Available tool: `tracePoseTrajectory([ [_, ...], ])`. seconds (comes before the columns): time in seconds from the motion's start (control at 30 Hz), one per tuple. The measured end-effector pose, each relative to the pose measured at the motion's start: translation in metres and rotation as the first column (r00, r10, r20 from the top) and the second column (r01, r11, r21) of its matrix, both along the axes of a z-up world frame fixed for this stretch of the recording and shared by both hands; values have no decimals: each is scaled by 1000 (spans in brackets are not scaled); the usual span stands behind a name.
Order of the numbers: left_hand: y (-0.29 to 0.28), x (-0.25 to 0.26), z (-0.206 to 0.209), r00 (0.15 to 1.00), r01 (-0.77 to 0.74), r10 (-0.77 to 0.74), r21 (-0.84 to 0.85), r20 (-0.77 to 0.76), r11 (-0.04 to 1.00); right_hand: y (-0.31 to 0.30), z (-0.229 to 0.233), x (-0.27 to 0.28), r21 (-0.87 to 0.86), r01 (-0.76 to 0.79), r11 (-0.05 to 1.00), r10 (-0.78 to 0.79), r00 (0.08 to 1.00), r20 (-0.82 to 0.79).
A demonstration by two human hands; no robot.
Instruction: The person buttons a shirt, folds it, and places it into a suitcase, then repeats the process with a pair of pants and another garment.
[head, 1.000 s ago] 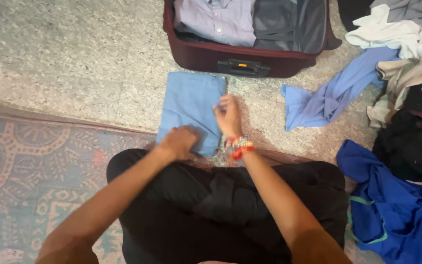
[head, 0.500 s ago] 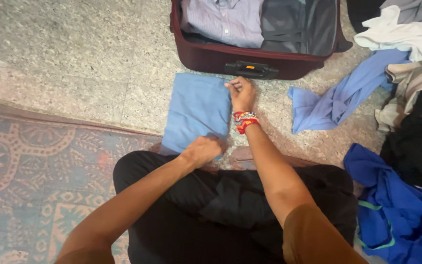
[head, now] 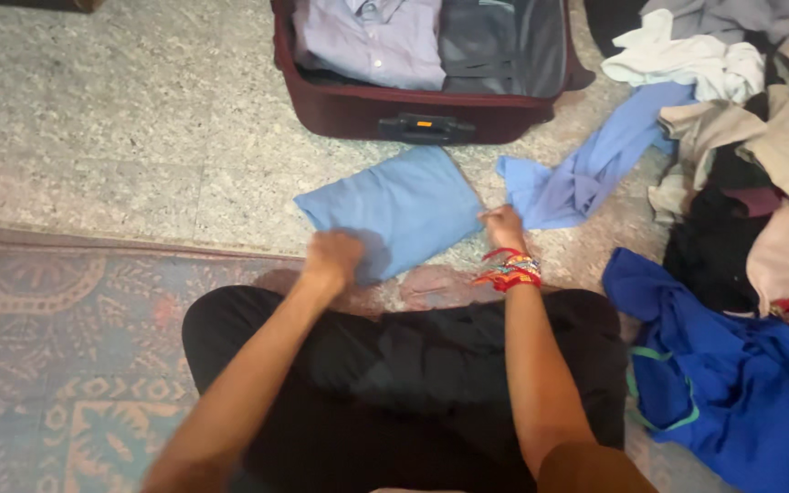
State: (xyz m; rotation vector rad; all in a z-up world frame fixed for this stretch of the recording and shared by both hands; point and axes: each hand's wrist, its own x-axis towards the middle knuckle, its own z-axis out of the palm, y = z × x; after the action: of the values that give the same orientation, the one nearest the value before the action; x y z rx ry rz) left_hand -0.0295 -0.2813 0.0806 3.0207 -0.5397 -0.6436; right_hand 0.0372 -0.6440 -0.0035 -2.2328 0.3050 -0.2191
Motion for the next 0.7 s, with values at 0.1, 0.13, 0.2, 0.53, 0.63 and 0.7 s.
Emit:
tracePoseTrajectory([
  [0.1, 34, 21, -4, 824, -522, 438, -180, -360, 834, -9, 9, 5, -223, -61, 973, 70, 997, 32],
  [0.13, 42, 19, -13, 820, -552, 459, -261, -341, 792, -9, 9, 5, -295, -84, 952, 97, 995, 32],
  [0.2, 45, 13, -40, 803, -596, 509, -416, -309, 687, -5, 7, 7, -307, -124, 944, 129, 992, -4],
  [0.53, 55, 12, -70, 719, -694, 426, -602, -549, 396, 37, 7, -19, -149, -112, 982, 133, 981, 142],
  [0.63, 45, 10, -59, 750, -662, 371, -634, -548, 400, 53, 11, -26, -132, 10, 991, 22, 971, 238],
  [0.7, 38, 2, -55, 865, -502, 293, -675, -408, 540, 60, 14, -36, -117, 35, 993, -3, 965, 262],
])
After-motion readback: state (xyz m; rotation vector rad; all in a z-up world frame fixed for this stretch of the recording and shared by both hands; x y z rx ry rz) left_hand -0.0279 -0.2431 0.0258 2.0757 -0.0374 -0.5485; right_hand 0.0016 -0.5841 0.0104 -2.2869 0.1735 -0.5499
